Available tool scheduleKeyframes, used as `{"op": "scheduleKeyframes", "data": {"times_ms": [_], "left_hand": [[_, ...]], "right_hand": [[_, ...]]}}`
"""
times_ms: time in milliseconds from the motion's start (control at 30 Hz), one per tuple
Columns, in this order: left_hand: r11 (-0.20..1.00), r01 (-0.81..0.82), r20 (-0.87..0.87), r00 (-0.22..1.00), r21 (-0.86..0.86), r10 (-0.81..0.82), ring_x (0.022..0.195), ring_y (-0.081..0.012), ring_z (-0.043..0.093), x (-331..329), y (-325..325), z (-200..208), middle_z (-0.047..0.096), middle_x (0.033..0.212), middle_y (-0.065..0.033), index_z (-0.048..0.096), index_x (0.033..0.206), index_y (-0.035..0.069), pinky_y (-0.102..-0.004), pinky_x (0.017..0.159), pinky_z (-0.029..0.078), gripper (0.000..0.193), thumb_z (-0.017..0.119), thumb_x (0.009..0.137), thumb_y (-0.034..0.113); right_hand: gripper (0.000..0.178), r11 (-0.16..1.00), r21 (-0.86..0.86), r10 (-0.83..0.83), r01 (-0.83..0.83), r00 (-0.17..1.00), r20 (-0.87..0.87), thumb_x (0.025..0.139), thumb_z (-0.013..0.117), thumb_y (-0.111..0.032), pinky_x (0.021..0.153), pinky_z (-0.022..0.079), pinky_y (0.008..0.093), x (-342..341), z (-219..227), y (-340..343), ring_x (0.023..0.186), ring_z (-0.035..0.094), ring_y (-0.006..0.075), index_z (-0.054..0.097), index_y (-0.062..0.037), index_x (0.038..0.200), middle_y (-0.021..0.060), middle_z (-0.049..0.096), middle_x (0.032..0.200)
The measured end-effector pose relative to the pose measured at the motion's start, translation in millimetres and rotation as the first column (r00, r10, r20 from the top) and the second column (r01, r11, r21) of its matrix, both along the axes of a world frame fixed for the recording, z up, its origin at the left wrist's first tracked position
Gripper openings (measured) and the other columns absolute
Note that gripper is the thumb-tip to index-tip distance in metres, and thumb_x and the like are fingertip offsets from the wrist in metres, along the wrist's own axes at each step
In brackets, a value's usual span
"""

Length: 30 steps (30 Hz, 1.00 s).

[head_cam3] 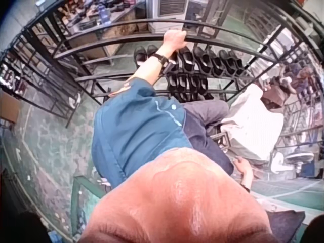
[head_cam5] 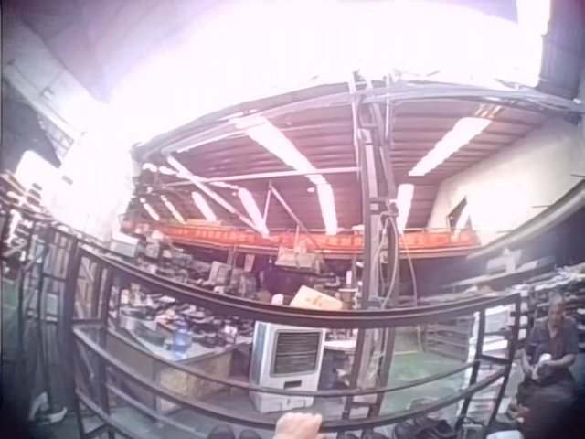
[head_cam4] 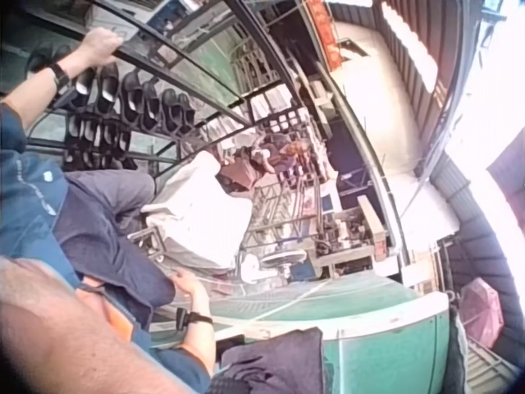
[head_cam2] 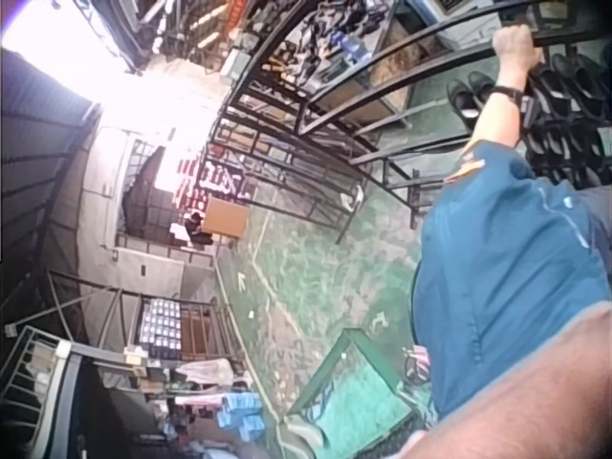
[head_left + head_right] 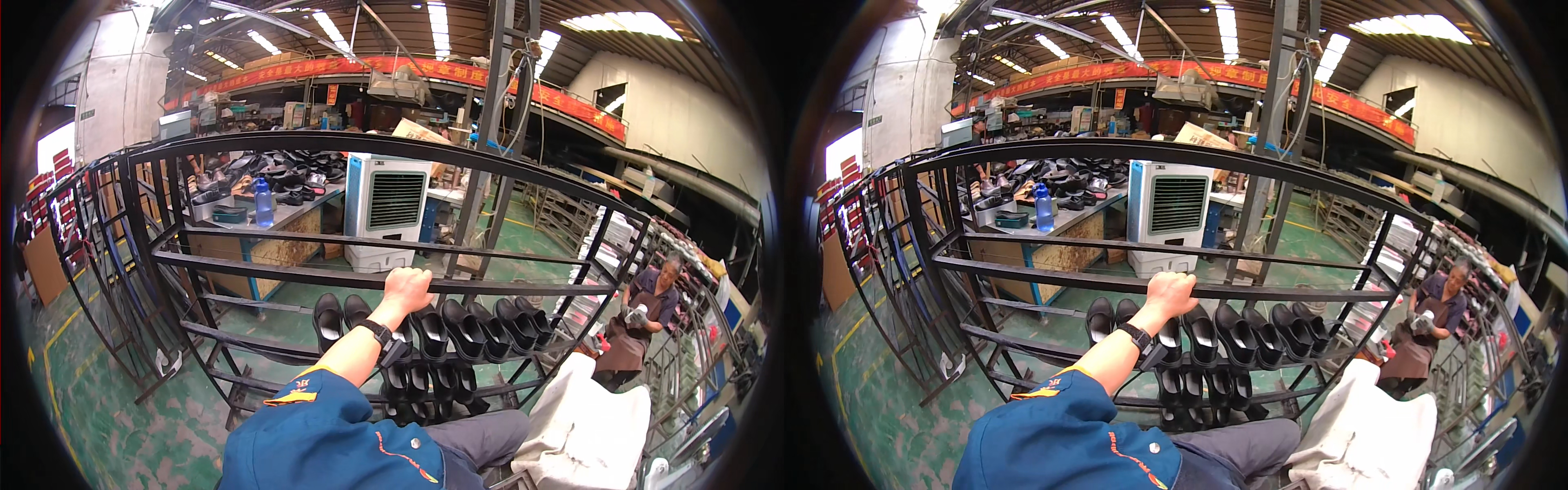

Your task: Assembling shoe components and processing them through a lasting or heating machine on a production line.

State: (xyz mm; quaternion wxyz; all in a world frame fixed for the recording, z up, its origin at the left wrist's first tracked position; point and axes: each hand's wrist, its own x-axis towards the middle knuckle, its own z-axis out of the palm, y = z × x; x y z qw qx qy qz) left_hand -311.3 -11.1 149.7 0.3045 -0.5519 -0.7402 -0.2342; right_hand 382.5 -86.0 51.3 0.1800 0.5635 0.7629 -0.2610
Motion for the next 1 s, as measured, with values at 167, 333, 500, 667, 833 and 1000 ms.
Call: {"op": "scheduleKeyframes", "data": {"times_ms": [167,333,500,667,833,1000], "left_hand": [[1.0,-0.007,-0.019,1.0,-0.007,0.007,0.081,-0.0288,0.072,-2.3,7.0,-1.6,0.072,0.081,-0.0088,0.068,0.083,0.011,-0.0424,0.075,0.057,0.027,0.078,0.071,0.033],[0.999,-0.026,0.007,1.0,-0.023,0.027,0.08,-0.0329,0.072,13.3,9.4,12.4,0.072,0.081,-0.0086,0.067,0.082,0.011,-0.0477,0.071,0.057,0.029,0.079,0.071,0.036],[0.996,-0.087,-0.059,0.995,-0.035,0.085,0.084,-0.0308,0.071,-3.7,5.9,-2.3,0.072,0.085,-0.0109,0.07,0.088,0.011,-0.0442,0.073,0.056,0.034,0.08,0.069,0.037],[0.998,-0.057,-0.074,0.996,-0.035,0.054,0.083,-0.0306,0.07,6.5,9.5,3.1,0.071,0.083,-0.0106,0.068,0.083,0.009,-0.0433,0.075,0.056,0.031,0.079,0.068,0.034],[0.998,-0.067,-0.094,0.993,-0.014,0.066,0.082,-0.0308,0.07,8.5,5.4,4.7,0.071,0.082,-0.0095,0.067,0.081,0.008,-0.0446,0.073,0.056,0.031,0.079,0.067,0.033],[0.994,-0.09,-0.111,0.99,-0.068,0.082,0.082,-0.0315,0.07,7.6,10.3,4.0,0.071,0.083,-0.0107,0.064,0.079,0.008,-0.045,0.072,0.055,0.033,0.079,0.068,0.034]], "right_hand": [[0.056,0.997,-0.025,-0.066,0.067,0.997,0.039,0.091,0.065,-0.042,0.103,0.049,0.0427,-9.5,12.5,4.1,0.121,0.064,0.0362,0.063,-0.0096,0.136,0.0222,0.068,0.125],[0.062,0.996,-0.015,-0.094,0.093,0.994,-0.06,0.092,0.068,-0.051,0.099,0.051,0.0368,23.0,-9.4,-1.8,0.116,0.067,0.0275,0.061,-0.0111,0.139,0.0144,0.072,0.121],[0.073,0.999,-0.038,0.02,-0.019,1.0,0.016,0.088,0.058,-0.066,0.105,0.047,0.0423,14.7,-15.4,19.7,0.122,0.062,0.0365,0.06,-0.0167,0.141,0.0165,0.068,0.129],[0.072,0.997,-0.073,-0.022,0.023,1.0,0.008,0.088,0.057,-0.065,0.105,0.047,0.0429,18.0,-21.1,9.5,0.122,0.062,0.0371,0.059,-0.0175,0.142,0.0164,0.068,0.128],[0.069,0.998,-0.063,-0.009,0.011,0.999,0.036,0.088,0.059,-0.061,0.105,0.048,0.0434,15.2,-20.8,9.1,0.123,0.062,0.0371,0.059,-0.0176,0.142,0.0177,0.067,0.13],[0.068,0.996,-0.086,-0.033,0.038,0.997,0.069,0.088,0.058,-0.06,0.105,0.048,0.0444,17.1,-24.8,12.0,0.123,0.061,0.0362,0.06,-0.0188,0.142,0.0162,0.067,0.131]]}}
